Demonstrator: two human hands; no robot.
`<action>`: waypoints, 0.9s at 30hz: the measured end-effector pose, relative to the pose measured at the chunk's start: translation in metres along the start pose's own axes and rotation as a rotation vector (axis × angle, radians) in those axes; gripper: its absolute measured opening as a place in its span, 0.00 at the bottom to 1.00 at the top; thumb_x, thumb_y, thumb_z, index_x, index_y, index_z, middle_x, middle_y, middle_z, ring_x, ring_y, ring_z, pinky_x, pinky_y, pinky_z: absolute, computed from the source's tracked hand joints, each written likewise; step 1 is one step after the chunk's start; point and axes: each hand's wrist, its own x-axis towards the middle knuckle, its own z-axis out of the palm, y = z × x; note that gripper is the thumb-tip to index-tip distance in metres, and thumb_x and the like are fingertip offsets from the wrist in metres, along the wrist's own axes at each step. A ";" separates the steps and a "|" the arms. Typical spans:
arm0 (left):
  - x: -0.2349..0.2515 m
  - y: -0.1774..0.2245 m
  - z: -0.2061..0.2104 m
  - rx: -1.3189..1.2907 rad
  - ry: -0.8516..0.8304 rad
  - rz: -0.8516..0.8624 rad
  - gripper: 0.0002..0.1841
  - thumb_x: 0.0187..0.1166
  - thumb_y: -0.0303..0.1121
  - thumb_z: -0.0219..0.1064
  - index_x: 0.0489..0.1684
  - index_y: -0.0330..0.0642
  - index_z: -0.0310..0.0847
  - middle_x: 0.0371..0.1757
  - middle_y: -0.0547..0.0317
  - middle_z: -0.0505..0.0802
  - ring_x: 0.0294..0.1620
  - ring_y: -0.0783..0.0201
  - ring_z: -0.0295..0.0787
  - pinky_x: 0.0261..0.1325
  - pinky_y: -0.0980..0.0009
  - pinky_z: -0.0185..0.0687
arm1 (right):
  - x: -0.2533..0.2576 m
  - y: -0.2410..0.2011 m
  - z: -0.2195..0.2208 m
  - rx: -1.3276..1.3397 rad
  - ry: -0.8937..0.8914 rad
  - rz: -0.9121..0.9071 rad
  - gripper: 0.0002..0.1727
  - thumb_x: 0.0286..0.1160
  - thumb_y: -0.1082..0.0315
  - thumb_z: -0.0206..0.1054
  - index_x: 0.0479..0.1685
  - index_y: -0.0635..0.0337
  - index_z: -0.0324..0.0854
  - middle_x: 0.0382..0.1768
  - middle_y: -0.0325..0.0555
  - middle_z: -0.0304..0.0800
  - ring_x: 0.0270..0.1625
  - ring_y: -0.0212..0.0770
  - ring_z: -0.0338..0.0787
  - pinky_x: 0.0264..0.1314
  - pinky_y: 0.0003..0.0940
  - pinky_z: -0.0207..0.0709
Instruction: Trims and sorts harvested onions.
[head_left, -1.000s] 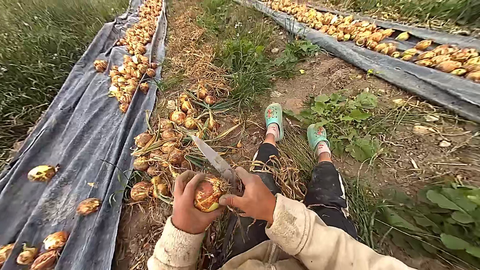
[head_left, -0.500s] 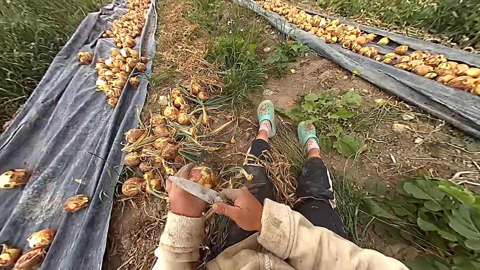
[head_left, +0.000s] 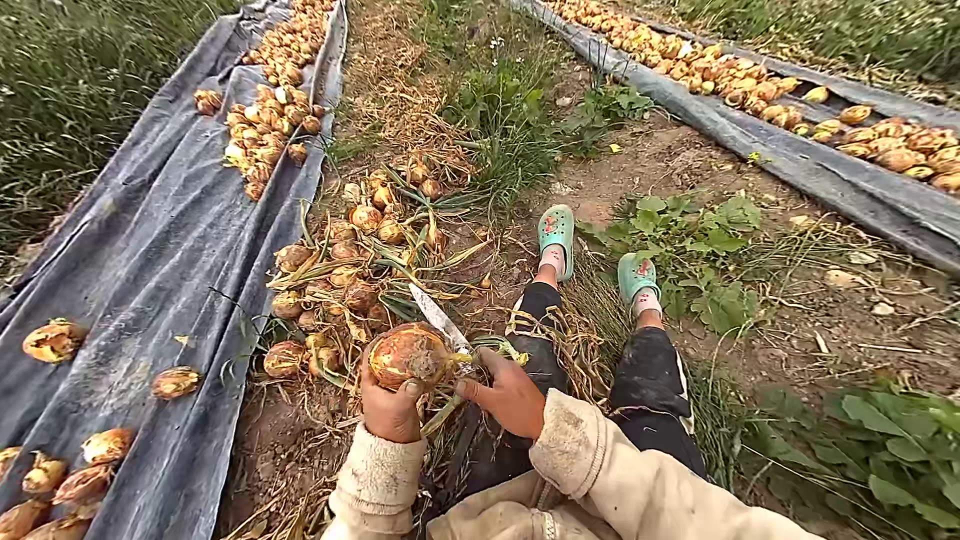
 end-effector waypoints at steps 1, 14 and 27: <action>-0.005 -0.004 -0.001 -0.017 -0.033 -0.044 0.72 0.13 0.61 0.95 0.73 0.35 0.63 0.49 0.57 0.93 0.46 0.64 0.95 0.48 0.61 0.95 | 0.002 0.000 0.000 0.091 0.057 -0.052 0.30 0.79 0.43 0.66 0.62 0.63 0.78 0.38 0.46 0.85 0.36 0.35 0.84 0.45 0.35 0.80; -0.024 -0.032 -0.038 0.999 -0.517 0.213 0.50 0.37 0.40 0.91 0.71 0.27 0.77 0.68 0.33 0.87 0.68 0.41 0.86 0.73 0.48 0.80 | -0.007 0.030 0.016 0.365 0.008 0.282 0.16 0.92 0.55 0.55 0.45 0.59 0.76 0.17 0.34 0.70 0.14 0.27 0.69 0.19 0.21 0.68; 0.076 0.012 -0.111 0.017 0.648 -0.169 0.20 0.90 0.39 0.57 0.76 0.44 0.64 0.60 0.48 0.82 0.54 0.55 0.86 0.52 0.57 0.88 | -0.019 0.034 -0.005 0.432 -0.030 0.316 0.26 0.96 0.54 0.43 0.26 0.55 0.72 0.08 0.33 0.67 0.09 0.26 0.69 0.14 0.19 0.66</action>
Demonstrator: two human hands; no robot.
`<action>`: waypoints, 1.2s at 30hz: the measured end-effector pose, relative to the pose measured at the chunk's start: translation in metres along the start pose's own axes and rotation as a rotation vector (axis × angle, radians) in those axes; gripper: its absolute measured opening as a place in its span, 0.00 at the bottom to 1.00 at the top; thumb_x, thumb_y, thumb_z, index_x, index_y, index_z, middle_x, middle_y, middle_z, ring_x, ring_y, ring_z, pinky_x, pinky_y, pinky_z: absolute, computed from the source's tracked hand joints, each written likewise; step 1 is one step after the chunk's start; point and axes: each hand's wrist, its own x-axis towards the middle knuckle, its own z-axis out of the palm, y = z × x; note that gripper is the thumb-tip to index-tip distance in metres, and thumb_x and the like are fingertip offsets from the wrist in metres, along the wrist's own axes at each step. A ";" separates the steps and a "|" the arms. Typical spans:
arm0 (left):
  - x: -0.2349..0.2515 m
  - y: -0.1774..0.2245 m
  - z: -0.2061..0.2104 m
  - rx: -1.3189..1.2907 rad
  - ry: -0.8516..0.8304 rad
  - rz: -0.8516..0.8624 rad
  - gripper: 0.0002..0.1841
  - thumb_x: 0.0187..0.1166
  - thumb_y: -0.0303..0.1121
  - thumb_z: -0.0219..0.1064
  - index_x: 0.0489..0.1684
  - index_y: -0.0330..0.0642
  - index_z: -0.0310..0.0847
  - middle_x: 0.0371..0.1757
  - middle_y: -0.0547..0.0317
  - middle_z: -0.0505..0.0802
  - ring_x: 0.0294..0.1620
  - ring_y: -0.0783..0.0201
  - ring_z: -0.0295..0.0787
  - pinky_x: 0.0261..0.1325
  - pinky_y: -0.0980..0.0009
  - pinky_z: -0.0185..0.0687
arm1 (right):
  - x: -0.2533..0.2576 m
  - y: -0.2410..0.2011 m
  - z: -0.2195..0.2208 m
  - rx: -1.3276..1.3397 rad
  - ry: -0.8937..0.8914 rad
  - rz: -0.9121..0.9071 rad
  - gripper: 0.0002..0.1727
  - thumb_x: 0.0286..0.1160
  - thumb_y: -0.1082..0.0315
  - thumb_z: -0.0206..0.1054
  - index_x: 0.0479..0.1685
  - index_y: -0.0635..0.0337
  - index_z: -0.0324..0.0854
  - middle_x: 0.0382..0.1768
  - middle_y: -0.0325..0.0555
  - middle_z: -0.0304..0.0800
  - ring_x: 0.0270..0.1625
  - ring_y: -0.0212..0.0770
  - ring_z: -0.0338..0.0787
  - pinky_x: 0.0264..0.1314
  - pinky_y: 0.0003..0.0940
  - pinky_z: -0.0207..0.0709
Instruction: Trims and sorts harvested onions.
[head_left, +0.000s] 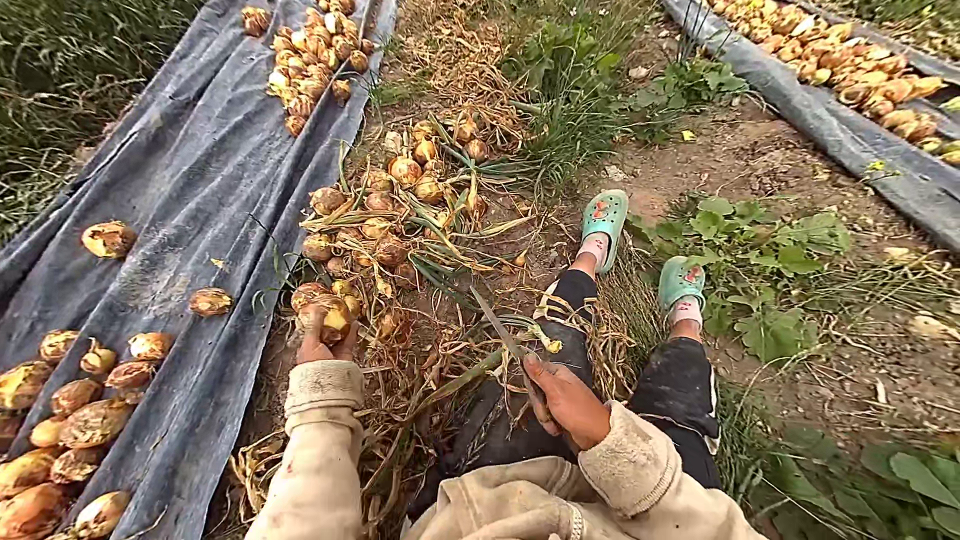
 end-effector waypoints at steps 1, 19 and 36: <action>0.013 0.026 -0.005 -0.165 0.046 0.033 0.22 0.92 0.51 0.49 0.76 0.50 0.64 0.61 0.52 0.82 0.55 0.56 0.86 0.51 0.58 0.88 | 0.002 0.002 -0.008 0.022 0.032 0.005 0.26 0.96 0.53 0.41 0.26 0.55 0.71 0.08 0.34 0.67 0.09 0.27 0.69 0.14 0.19 0.66; 0.027 -0.013 -0.158 0.851 0.079 -0.061 0.21 0.94 0.44 0.53 0.59 0.32 0.80 0.43 0.48 0.92 0.30 0.61 0.89 0.35 0.65 0.85 | 0.017 0.016 -0.018 0.100 0.043 0.031 0.27 0.96 0.54 0.43 0.23 0.55 0.71 0.08 0.36 0.68 0.08 0.28 0.69 0.13 0.19 0.67; 0.028 -0.033 -0.036 1.568 -0.328 -0.058 0.53 0.55 0.40 0.90 0.87 0.42 0.63 0.80 0.29 0.74 0.80 0.34 0.74 0.80 0.41 0.69 | 0.009 0.029 -0.030 0.093 0.045 0.004 0.22 0.96 0.55 0.41 0.36 0.55 0.74 0.11 0.34 0.71 0.10 0.28 0.73 0.15 0.21 0.71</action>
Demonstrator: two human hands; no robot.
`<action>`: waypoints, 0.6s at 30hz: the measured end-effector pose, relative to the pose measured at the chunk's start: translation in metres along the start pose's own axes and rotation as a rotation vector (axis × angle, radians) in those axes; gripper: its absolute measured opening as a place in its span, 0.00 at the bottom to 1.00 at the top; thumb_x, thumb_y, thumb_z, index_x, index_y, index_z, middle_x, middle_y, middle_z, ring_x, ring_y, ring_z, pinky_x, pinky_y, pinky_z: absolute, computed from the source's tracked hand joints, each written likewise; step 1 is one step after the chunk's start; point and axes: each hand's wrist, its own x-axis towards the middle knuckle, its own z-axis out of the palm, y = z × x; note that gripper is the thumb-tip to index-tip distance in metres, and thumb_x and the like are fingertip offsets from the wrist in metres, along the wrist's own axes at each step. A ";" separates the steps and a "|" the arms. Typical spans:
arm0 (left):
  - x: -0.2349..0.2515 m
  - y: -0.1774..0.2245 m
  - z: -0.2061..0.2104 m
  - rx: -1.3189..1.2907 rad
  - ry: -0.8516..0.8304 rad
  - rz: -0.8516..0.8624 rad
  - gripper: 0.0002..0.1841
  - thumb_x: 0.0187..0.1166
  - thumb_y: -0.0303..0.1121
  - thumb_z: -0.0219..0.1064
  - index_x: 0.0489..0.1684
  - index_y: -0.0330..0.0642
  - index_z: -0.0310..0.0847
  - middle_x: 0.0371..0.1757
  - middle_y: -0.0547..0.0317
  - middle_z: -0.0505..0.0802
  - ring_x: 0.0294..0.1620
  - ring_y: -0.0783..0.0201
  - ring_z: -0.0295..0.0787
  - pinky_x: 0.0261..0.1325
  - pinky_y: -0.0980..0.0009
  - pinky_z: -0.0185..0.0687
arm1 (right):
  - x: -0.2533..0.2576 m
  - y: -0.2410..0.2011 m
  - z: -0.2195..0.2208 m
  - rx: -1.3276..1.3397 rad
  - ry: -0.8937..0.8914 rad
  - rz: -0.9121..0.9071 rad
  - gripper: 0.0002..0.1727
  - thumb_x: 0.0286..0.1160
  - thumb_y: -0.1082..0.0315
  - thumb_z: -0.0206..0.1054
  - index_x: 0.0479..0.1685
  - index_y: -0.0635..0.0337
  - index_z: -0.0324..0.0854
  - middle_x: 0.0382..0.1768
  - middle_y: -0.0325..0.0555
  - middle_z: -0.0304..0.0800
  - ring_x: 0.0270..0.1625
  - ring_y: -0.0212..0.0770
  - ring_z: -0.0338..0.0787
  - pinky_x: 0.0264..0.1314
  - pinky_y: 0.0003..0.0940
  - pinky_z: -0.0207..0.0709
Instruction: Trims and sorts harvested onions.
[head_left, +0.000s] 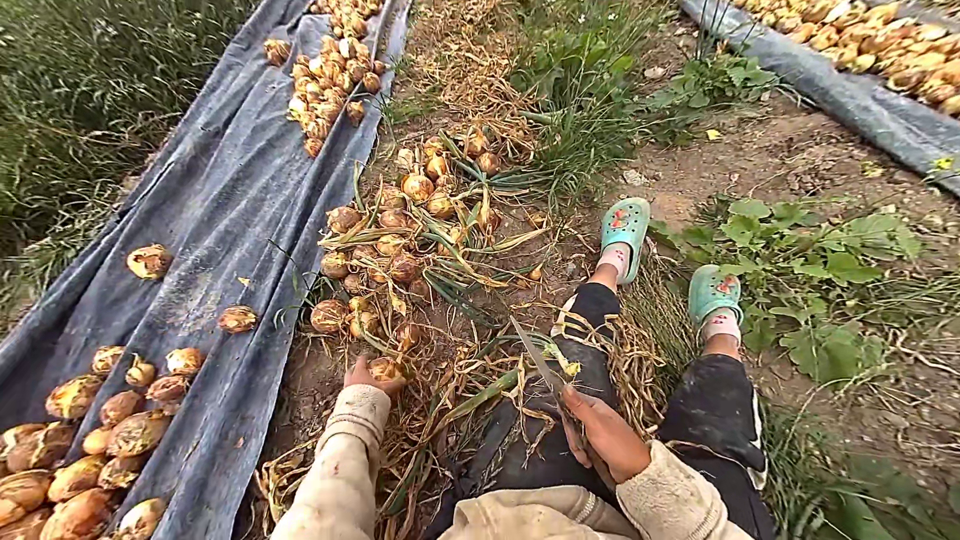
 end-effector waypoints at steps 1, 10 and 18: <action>0.001 -0.028 0.000 -0.246 0.055 -0.022 0.47 0.59 0.34 0.88 0.83 0.37 0.67 0.75 0.29 0.80 0.76 0.37 0.79 0.78 0.42 0.71 | 0.002 0.002 0.001 -0.017 -0.023 0.006 0.21 0.95 0.55 0.42 0.36 0.55 0.74 0.11 0.34 0.71 0.11 0.29 0.73 0.16 0.21 0.72; -0.016 0.006 -0.114 -1.543 0.463 0.009 0.28 0.95 0.53 0.37 0.85 0.46 0.51 0.68 0.52 0.78 0.56 0.67 0.84 0.58 0.71 0.80 | 0.003 0.001 0.001 -0.064 -0.074 -0.008 0.17 0.94 0.56 0.45 0.40 0.54 0.75 0.15 0.32 0.73 0.13 0.27 0.74 0.20 0.21 0.74; 0.072 0.081 0.035 0.454 -0.067 0.074 0.40 0.70 0.54 0.77 0.81 0.41 0.73 0.80 0.30 0.76 0.82 0.32 0.71 0.81 0.37 0.66 | -0.007 0.003 -0.003 -0.152 -0.037 -0.023 0.16 0.92 0.53 0.50 0.43 0.53 0.76 0.18 0.31 0.75 0.16 0.27 0.76 0.23 0.23 0.75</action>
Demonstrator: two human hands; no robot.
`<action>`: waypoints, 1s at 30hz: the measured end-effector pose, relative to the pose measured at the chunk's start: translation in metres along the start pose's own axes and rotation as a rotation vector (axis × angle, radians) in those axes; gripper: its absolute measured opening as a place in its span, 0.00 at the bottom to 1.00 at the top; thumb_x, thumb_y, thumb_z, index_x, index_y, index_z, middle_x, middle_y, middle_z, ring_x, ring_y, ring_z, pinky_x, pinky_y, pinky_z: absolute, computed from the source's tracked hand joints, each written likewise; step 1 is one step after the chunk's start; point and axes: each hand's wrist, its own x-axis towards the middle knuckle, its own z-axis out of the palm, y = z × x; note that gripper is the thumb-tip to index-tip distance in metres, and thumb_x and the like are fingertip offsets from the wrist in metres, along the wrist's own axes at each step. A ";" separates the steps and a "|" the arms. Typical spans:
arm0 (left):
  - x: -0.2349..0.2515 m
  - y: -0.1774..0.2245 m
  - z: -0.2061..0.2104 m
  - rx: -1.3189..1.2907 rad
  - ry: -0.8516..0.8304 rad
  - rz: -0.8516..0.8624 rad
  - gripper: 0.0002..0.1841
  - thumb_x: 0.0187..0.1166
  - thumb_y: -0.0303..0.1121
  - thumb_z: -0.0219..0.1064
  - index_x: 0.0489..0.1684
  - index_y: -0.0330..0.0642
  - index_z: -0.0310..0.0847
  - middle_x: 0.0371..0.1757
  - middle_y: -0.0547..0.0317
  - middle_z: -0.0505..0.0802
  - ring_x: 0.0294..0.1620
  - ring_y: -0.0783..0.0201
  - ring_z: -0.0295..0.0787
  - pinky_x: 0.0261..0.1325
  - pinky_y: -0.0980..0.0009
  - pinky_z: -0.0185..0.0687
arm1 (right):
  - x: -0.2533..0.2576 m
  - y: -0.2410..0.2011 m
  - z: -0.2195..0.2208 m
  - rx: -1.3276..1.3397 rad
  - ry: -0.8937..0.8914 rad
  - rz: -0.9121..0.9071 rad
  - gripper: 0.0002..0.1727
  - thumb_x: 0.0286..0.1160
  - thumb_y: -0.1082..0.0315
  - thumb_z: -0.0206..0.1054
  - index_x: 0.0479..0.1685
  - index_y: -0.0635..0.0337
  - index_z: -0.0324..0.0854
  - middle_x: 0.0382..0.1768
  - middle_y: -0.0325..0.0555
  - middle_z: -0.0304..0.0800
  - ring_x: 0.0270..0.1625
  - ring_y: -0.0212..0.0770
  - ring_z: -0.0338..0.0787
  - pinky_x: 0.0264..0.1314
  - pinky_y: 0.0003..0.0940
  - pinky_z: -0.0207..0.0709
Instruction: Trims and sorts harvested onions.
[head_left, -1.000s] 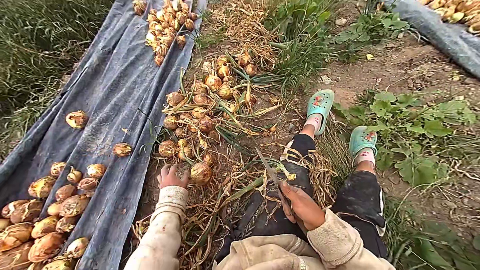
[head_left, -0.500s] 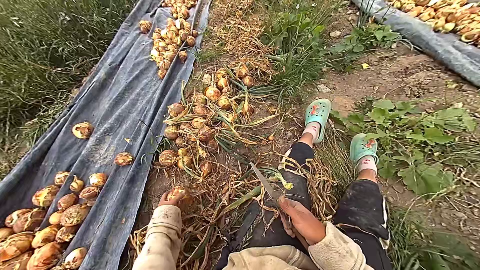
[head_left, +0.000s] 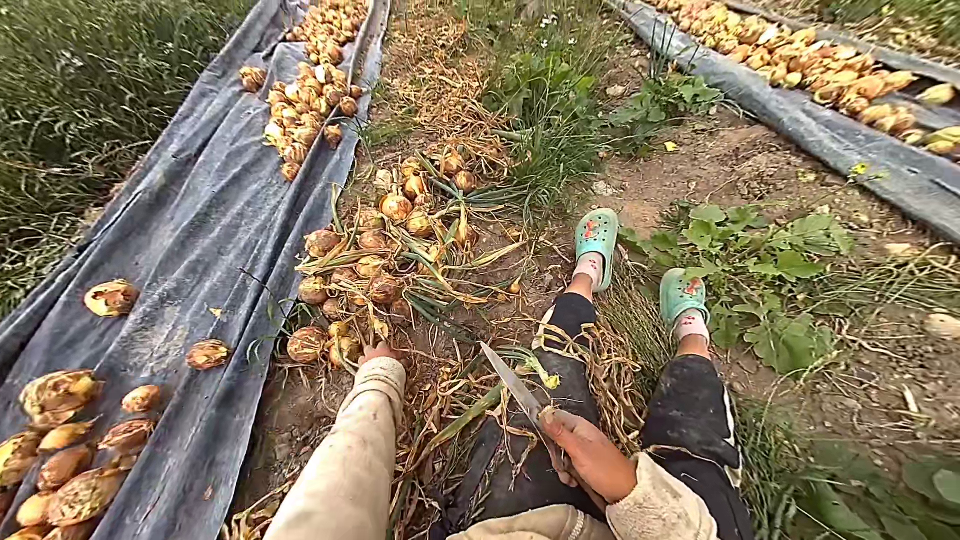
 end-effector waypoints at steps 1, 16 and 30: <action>0.001 0.001 0.010 -0.013 -0.021 -0.050 0.43 0.69 0.53 0.79 0.84 0.40 0.69 0.83 0.29 0.72 0.83 0.32 0.68 0.82 0.39 0.66 | -0.001 0.000 -0.002 -0.002 0.014 0.003 0.16 0.92 0.54 0.49 0.44 0.53 0.76 0.18 0.32 0.74 0.16 0.28 0.76 0.23 0.23 0.75; -0.184 0.066 -0.020 -1.393 0.250 0.950 0.38 0.38 0.17 0.79 0.58 0.42 0.70 0.56 0.60 0.88 0.47 0.68 0.93 0.48 0.69 0.94 | 0.002 -0.015 0.002 -0.308 0.049 0.057 0.27 0.85 0.44 0.62 0.63 0.60 0.76 0.35 0.42 0.80 0.28 0.34 0.80 0.36 0.33 0.78; -0.225 0.057 0.048 -1.283 -0.155 0.904 0.35 0.48 0.23 0.83 0.64 0.27 0.78 0.56 0.48 0.93 0.51 0.62 0.96 0.57 0.64 0.94 | -0.005 -0.014 0.013 0.044 0.172 -0.333 0.16 0.83 0.58 0.65 0.58 0.62 0.79 0.28 0.35 0.83 0.25 0.25 0.80 0.32 0.22 0.78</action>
